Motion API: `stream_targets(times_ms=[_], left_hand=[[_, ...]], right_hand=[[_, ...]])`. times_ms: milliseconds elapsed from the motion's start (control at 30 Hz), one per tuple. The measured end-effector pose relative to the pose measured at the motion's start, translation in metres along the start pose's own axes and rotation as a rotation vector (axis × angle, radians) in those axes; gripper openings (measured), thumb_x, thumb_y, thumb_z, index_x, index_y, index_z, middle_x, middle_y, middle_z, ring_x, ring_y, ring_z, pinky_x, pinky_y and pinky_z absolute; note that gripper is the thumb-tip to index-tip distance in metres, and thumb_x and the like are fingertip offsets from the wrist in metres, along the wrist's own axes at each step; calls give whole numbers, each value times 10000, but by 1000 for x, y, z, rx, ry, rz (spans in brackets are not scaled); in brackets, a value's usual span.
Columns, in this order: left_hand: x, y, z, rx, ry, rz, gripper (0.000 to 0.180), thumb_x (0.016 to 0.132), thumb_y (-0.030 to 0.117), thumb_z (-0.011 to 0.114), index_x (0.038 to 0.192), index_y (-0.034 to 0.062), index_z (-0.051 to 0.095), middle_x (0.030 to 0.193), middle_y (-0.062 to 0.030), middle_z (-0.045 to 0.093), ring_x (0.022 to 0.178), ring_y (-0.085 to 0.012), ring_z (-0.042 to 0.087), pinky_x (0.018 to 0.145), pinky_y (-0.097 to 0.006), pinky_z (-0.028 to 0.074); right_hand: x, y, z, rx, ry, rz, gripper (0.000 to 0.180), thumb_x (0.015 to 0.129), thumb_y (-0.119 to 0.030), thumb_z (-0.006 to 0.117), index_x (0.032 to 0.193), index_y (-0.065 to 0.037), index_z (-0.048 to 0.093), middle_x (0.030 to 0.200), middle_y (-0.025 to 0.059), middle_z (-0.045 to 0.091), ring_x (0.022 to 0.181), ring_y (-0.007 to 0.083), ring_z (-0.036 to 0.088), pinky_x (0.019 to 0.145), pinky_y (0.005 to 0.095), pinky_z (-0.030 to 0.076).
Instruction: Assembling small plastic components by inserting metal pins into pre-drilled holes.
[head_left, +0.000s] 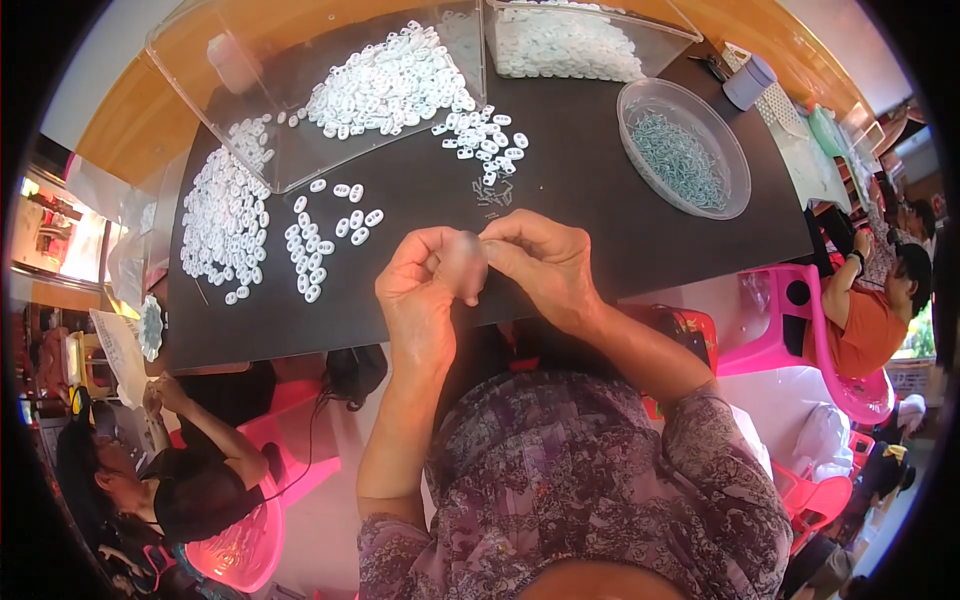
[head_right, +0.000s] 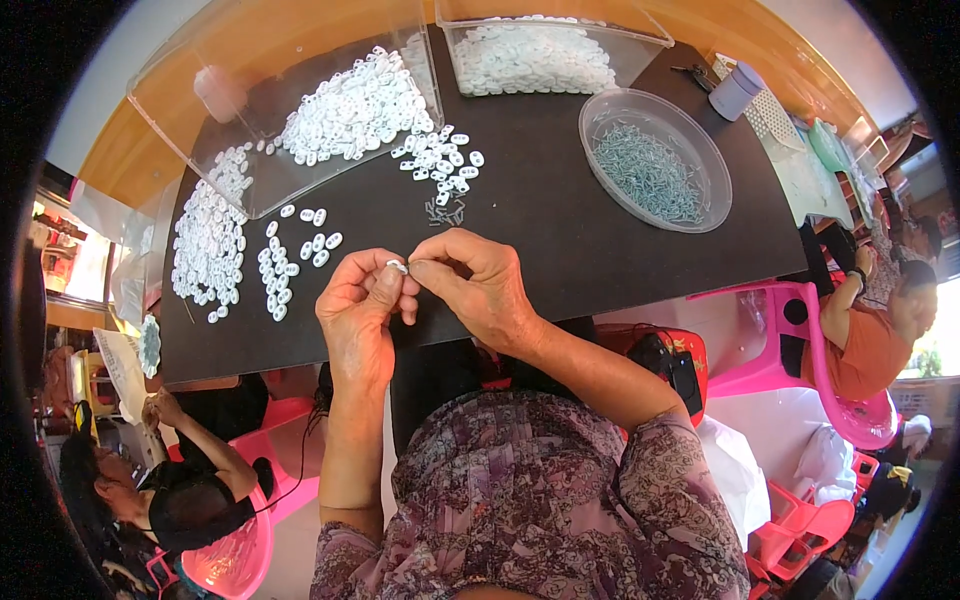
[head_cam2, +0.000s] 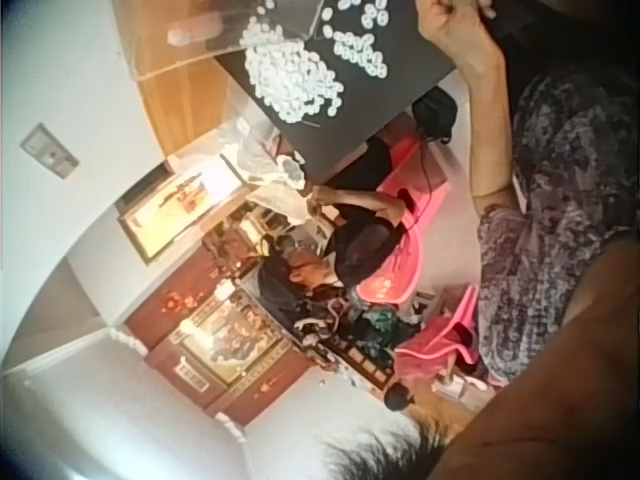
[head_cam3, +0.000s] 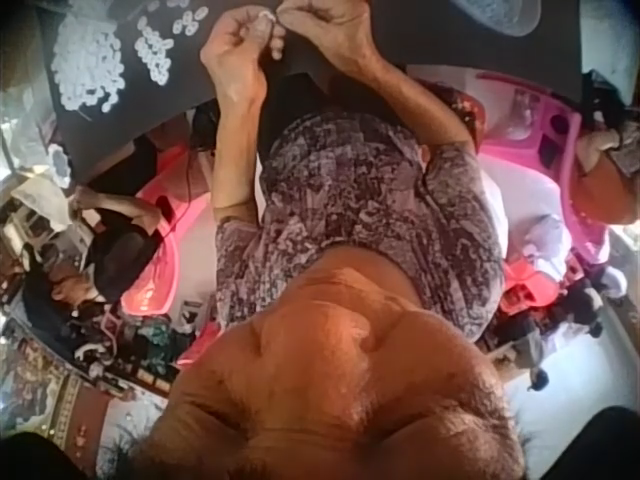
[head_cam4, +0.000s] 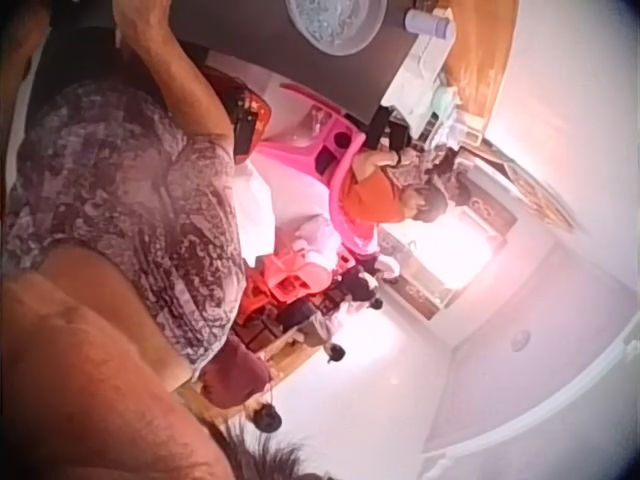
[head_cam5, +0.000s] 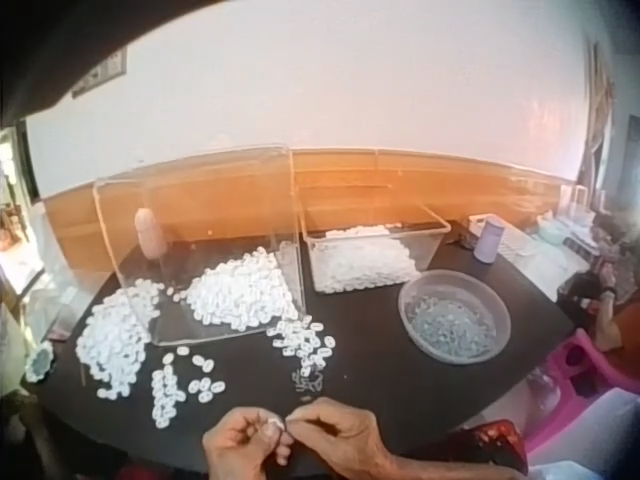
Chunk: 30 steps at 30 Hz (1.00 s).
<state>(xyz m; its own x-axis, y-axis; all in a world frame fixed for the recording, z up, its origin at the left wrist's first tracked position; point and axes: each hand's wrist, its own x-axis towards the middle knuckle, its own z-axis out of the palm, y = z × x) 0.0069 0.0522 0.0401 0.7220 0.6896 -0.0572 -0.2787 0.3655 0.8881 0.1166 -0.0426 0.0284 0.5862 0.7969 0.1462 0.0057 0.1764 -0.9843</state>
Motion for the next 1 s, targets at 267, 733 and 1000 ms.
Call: stream_targets(times_ms=[267, 733, 1000], left_hand=[[0, 0, 0, -99, -9, 43, 126, 844, 13, 627, 953, -46, 602, 778, -96, 629, 621, -135, 564, 575, -244, 478], [-9, -5, -1, 55, 54, 98, 104, 856, 37, 621, 903, -55, 617, 737, -62, 599, 583, -112, 513, 531, -222, 427], [-10, -7, -3, 69, 77, 101, 95, 862, 32, 611, 898, -56, 617, 735, -60, 597, 582, -108, 512, 533, -219, 430]], right_hand=[[-3, -4, -1, -40, 23, -83, 69, 865, 21, 585, 914, 43, 628, 863, 55, 631, 808, 94, 585, 732, 242, 480], [-3, 2, 9, -8, 25, -117, 40, 850, -5, 594, 859, 10, 630, 791, 21, 608, 726, 56, 565, 626, 210, 442], [-5, 2, 11, 6, 24, -118, 43, 847, -4, 593, 855, 8, 634, 781, 17, 603, 723, 52, 558, 628, 208, 436]])
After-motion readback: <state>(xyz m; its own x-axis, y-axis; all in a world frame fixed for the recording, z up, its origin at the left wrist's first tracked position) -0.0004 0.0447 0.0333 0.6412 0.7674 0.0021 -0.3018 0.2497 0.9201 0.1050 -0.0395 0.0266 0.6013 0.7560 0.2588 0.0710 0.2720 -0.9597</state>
